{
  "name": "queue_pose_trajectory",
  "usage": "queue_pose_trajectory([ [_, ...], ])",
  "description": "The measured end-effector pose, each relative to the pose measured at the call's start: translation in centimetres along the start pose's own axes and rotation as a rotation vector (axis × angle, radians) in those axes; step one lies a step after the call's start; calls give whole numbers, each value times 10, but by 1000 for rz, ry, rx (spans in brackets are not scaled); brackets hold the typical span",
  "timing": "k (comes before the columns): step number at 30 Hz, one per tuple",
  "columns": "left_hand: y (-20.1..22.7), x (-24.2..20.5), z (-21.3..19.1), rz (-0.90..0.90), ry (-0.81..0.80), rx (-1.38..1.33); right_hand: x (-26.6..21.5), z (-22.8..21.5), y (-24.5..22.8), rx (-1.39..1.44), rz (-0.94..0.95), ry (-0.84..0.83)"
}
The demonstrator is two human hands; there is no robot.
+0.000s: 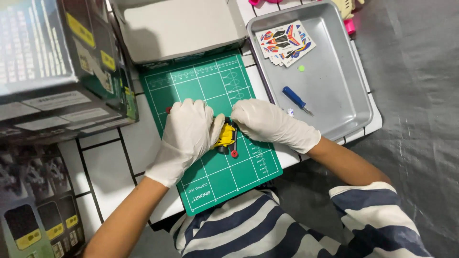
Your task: The person assembles a yellow toy car on a green cutting mat. They attach the yellow body to a black chassis, then pick up red wheels from a tray and screw them onto the car using a blue-handled screwdriver.
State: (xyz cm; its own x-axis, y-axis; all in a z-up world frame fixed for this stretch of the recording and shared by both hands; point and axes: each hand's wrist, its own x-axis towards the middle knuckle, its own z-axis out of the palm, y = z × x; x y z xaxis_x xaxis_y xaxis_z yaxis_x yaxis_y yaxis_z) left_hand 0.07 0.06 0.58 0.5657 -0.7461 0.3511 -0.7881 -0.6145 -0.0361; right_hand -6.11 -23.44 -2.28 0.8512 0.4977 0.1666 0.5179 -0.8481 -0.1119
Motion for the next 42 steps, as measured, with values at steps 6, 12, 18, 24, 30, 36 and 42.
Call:
queue_pose_trajectory([
  [6, 0, 2, -8, 11, -55, 16, 7, -9, -2, 12, -52, 114],
  [12, 0, 5, -15, 16, -111, 20, 6, -17, 2, 143, -25, 164],
  [18, -1, 5, -15, 27, -65, -2, 10, -29, -1, 261, -1, 16],
  [24, -1, 6, -15, 23, -69, 7, 4, -11, -5, 174, 112, 34],
  [30, 2, 8, -24, 17, -70, -37, 6, -28, -20, 423, 304, 85],
  [36, 2, 6, -18, 10, -69, -48, 9, -50, -12, 535, 256, 130],
  [42, 2, 3, -18, 6, 19, -78, -21, -115, 35, 472, 442, 305],
])
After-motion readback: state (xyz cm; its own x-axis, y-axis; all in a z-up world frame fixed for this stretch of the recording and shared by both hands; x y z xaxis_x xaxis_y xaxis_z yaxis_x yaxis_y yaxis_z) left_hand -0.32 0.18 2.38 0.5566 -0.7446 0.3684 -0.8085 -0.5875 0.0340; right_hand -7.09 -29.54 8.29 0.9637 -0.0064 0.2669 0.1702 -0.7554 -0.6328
